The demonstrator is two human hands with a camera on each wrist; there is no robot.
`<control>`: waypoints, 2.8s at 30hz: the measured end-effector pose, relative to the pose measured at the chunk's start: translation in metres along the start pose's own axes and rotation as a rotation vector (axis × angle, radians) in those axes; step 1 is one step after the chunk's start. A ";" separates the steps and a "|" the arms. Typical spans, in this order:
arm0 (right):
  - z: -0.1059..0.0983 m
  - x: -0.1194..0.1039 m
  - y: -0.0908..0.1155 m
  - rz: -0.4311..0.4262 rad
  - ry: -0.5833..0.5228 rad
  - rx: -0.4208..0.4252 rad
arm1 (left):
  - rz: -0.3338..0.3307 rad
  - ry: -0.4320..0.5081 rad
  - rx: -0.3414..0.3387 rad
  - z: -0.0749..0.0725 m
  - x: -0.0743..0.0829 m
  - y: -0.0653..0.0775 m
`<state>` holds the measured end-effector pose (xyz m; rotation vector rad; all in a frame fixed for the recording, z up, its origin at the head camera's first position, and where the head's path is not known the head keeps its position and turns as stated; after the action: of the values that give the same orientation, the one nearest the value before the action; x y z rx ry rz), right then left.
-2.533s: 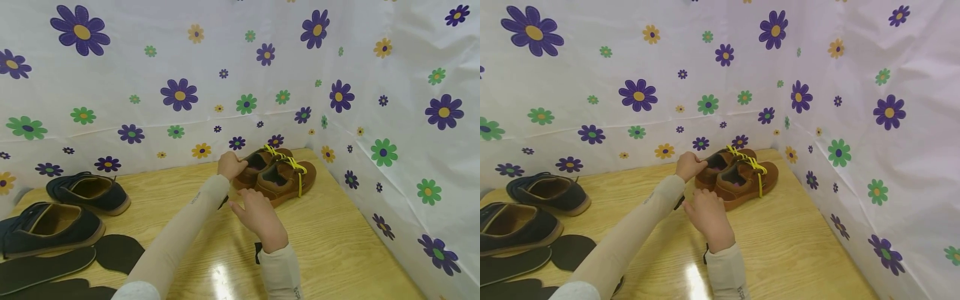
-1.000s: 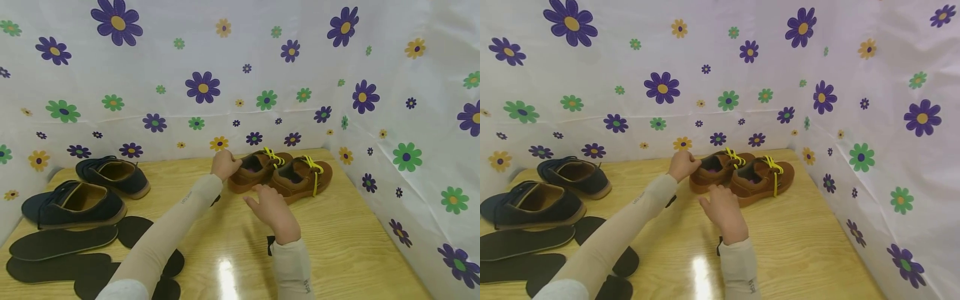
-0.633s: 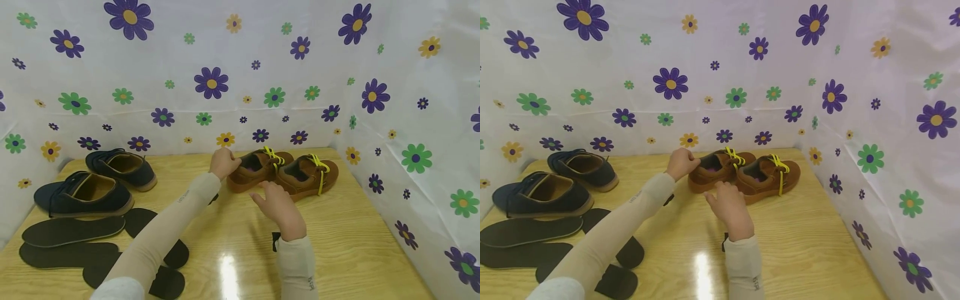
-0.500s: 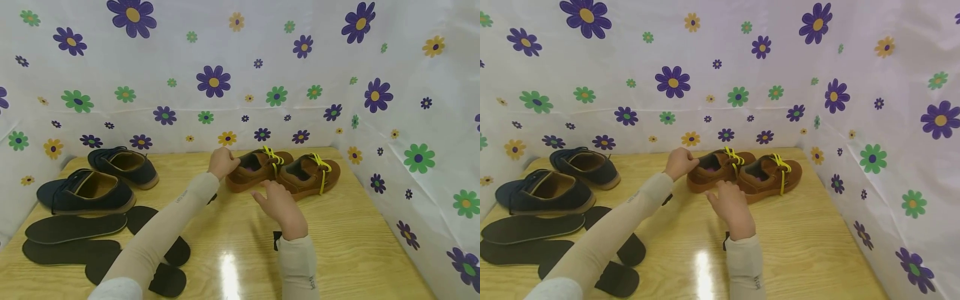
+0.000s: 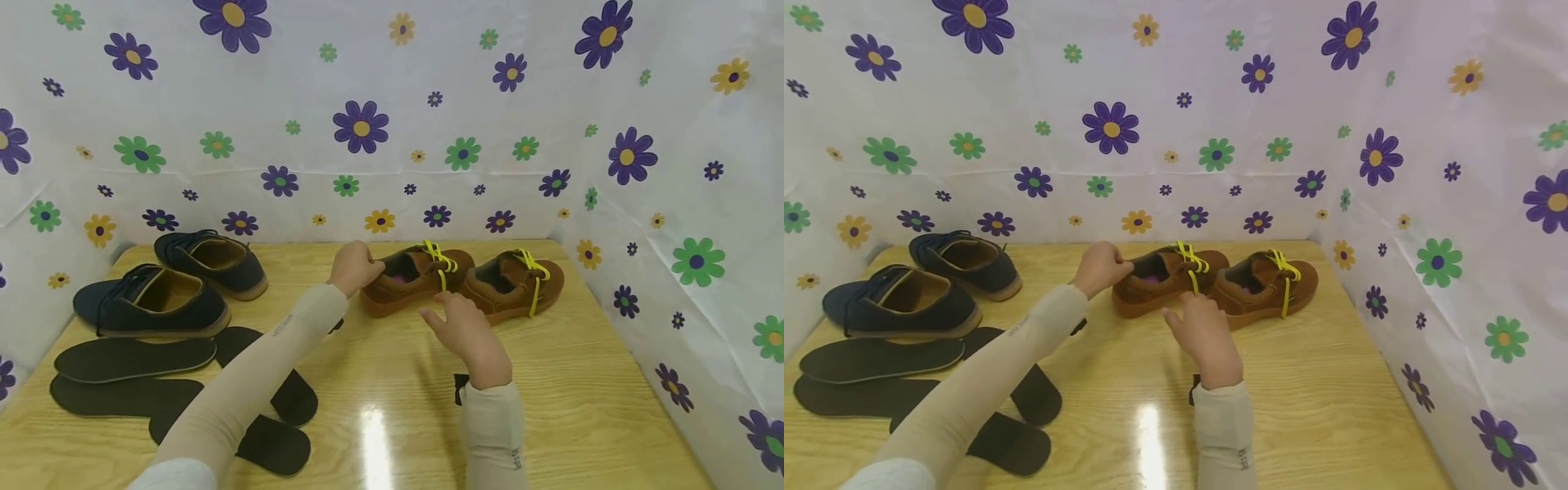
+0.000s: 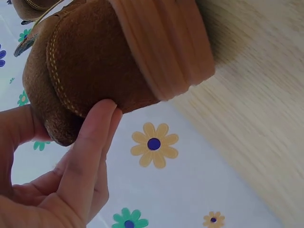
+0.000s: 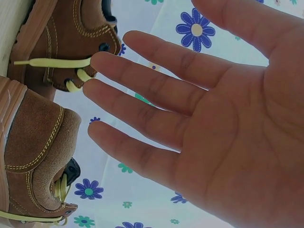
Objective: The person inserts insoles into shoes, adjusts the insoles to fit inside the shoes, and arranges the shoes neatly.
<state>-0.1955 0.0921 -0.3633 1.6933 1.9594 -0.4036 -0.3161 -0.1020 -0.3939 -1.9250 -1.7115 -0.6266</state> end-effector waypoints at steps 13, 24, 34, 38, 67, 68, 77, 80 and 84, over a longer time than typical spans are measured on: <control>-0.003 -0.002 0.002 0.010 0.001 -0.023 | 0.043 -0.044 -0.011 -0.008 -0.005 0.027; -0.003 -0.002 0.000 0.001 -0.007 -0.033 | 0.016 -0.013 -0.020 -0.019 -0.016 0.055; -0.006 0.000 0.002 0.007 -0.002 -0.051 | 0.038 -0.044 -0.007 -0.027 -0.022 0.081; -0.007 -0.001 0.003 0.001 0.002 -0.056 | 0.045 -0.058 0.003 -0.029 -0.024 0.091; -0.005 0.005 0.002 0.010 -0.010 -0.058 | 0.148 0.023 -0.026 -0.018 -0.004 0.137; -0.005 0.005 0.002 0.009 -0.009 -0.057 | 0.155 0.025 -0.022 -0.017 -0.004 0.138; -0.006 0.004 0.001 -0.003 0.001 -0.055 | 0.214 0.037 0.006 -0.010 0.000 0.148; -0.005 0.004 0.001 -0.011 -0.008 -0.062 | 0.219 0.049 0.004 -0.008 0.001 0.152; -0.001 0.001 -0.001 -0.056 -0.009 -0.082 | 0.217 0.051 0.001 -0.007 0.003 0.156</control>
<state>-0.1969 0.0933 -0.3632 1.5858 1.9928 -0.3452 -0.1608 -0.1198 -0.3953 -2.0406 -1.4461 -0.5860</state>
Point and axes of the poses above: each hand's wrist, its own y-axis away from the middle knuckle, its own z-axis out of the palm, x = y × z, the point moved 1 cm from there along -y, towards the middle knuckle, and after that the axes turned 1 degree about y, right-handed, at the moved point
